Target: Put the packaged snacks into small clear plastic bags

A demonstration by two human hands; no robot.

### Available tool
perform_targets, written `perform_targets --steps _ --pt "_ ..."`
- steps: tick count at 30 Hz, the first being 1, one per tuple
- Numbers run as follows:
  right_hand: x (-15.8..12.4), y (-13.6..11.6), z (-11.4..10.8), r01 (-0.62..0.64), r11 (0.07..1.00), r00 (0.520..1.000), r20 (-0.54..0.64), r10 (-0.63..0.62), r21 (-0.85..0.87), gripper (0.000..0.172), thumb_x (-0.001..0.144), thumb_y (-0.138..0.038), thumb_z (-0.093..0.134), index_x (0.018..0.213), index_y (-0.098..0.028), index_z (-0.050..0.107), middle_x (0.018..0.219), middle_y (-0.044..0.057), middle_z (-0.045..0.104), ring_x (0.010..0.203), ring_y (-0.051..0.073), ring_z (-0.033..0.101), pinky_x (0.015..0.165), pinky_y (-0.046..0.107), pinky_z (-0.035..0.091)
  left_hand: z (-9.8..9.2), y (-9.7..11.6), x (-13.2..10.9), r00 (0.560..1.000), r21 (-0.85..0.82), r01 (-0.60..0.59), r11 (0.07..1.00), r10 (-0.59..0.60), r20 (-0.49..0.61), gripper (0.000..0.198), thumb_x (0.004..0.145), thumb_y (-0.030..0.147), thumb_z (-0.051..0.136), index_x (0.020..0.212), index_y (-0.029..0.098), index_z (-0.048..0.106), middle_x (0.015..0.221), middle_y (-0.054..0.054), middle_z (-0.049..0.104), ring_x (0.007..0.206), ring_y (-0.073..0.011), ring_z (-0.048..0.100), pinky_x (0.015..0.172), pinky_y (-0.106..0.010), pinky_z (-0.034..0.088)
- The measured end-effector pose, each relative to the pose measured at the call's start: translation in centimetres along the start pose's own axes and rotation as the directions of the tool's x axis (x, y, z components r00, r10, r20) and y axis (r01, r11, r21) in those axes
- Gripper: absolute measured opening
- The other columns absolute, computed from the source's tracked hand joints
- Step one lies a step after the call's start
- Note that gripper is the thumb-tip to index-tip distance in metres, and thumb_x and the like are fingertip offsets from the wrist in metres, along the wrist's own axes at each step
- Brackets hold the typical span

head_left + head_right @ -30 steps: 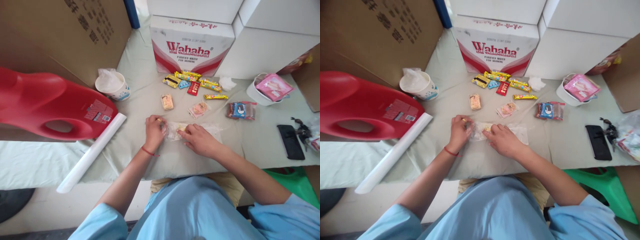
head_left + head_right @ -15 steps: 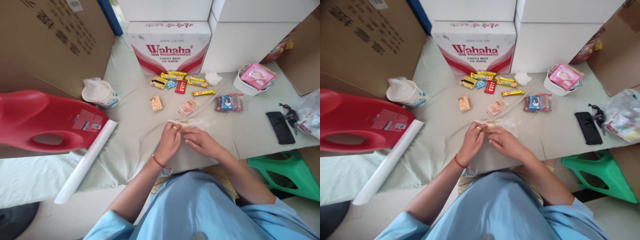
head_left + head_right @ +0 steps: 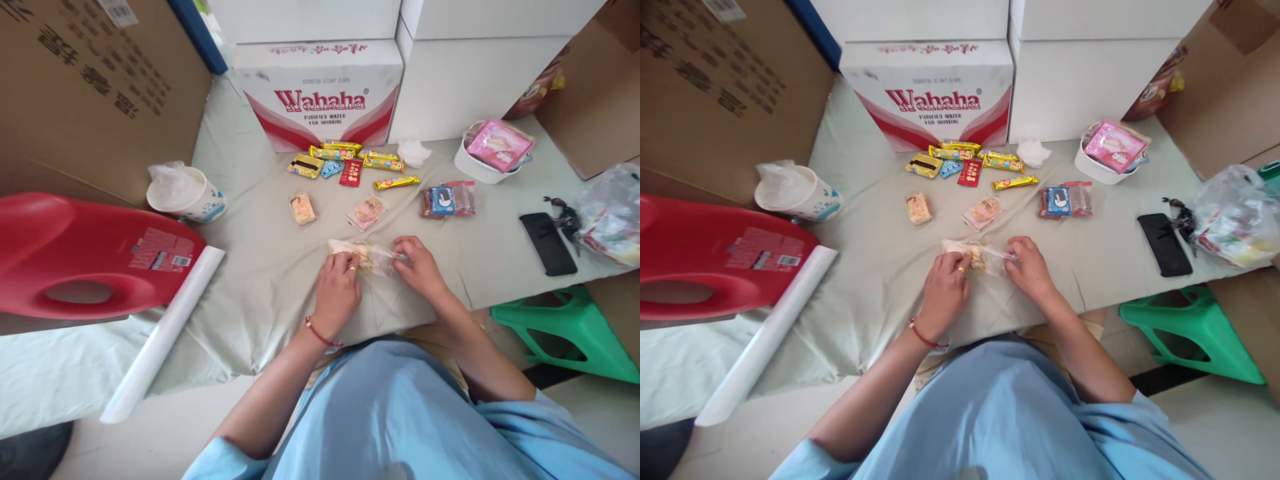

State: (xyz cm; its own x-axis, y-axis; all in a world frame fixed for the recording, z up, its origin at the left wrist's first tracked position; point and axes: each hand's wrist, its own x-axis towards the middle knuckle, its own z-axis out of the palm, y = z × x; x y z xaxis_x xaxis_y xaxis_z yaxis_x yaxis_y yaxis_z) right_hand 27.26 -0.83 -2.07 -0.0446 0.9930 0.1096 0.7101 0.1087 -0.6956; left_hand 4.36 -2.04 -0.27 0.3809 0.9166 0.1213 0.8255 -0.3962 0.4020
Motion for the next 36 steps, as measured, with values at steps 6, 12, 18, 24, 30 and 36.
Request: perform_targets --steps 6,12,18,24,30,36 --pt "1.4 -4.6 -0.7 0.042 0.994 0.998 0.036 -0.046 0.102 0.008 0.094 -0.023 0.057 0.096 -0.023 0.065 0.09 0.004 0.068 0.084 0.02 0.065 0.079 0.031 0.05 0.1 0.5 -0.1 1.0 0.124 -0.005 0.992 0.002 0.026 0.045 0.101 0.013 0.046 0.143 0.014 0.062 0.133 -0.018 0.068 0.126 -0.0326 0.055 0.101 -0.048 0.045" --pt "6.6 -10.8 4.2 0.101 0.948 0.931 0.365 0.017 -0.303 0.025 0.099 -0.014 0.051 0.113 -0.016 0.071 0.113 0.013 0.069 0.095 0.024 0.066 0.082 0.033 0.049 -0.8 0.0 -1.0 0.999 0.091 0.004 0.996 -0.008 0.051 0.03 0.096 0.016 0.051 0.112 0.011 0.076 0.132 -0.023 0.068 0.13 -0.0359 0.059 0.11 -0.053 0.041" --pt "5.3 -11.9 5.9 0.243 0.859 0.946 0.306 -0.107 -0.451 0.039 0.103 -0.043 0.062 0.124 -0.01 0.068 0.125 0.021 0.064 0.12 0.034 0.056 0.101 0.044 0.048 -2.4 -3.5 -4.9 0.997 -0.076 0.0 0.997 -0.006 -0.079 0.036 0.096 0.023 0.049 0.124 0.017 0.071 0.133 -0.016 0.072 0.138 -0.0355 0.057 0.118 -0.059 0.041" --pt "3.5 -11.3 4.9 0.33 0.838 0.916 0.364 -0.171 -0.435 0.06 0.087 -0.046 0.083 0.135 -0.015 0.063 0.131 0.018 0.063 0.12 0.036 0.053 0.1 0.048 0.048 -2.6 -5.3 -6.6 0.981 -0.174 0.065 0.983 -0.095 -0.17 0.025 0.1 0.028 0.052 0.104 0.019 0.075 0.117 -0.013 0.076 0.135 -0.0363 0.061 0.113 -0.058 0.049" --pt "3.6 -9.0 3.3 0.18 0.973 0.974 0.162 -0.157 -0.142 0.036 0.103 -0.018 0.052 0.136 -0.016 0.066 0.135 0.016 0.068 0.125 0.032 0.057 0.109 0.048 0.045 -3.1 -3.1 -6.1 0.96 -0.454 0.166 0.876 -0.248 -0.128 0.022 0.101 0.035 0.057 0.109 0.022 0.074 0.124 -0.011 0.072 0.131 -0.0293 0.063 0.113 -0.052 0.051" --pt "1.3 -5.0 1.0 -0.312 0.54 0.948 0.218 0.232 0.782 0.047 0.09 -0.068 0.069 0.105 -0.024 0.071 0.089 0.002 0.07 0.082 0.02 0.066 0.078 0.034 0.054 -2.0 0.4 -3.6 0.9 -0.821 0.348 0.452 -0.405 0.159 0.054 0.093 0.055 0.069 0.136 0.022 0.059 0.142 -0.017 0.064 0.127 -0.0298 0.067 0.096 -0.044 0.061"
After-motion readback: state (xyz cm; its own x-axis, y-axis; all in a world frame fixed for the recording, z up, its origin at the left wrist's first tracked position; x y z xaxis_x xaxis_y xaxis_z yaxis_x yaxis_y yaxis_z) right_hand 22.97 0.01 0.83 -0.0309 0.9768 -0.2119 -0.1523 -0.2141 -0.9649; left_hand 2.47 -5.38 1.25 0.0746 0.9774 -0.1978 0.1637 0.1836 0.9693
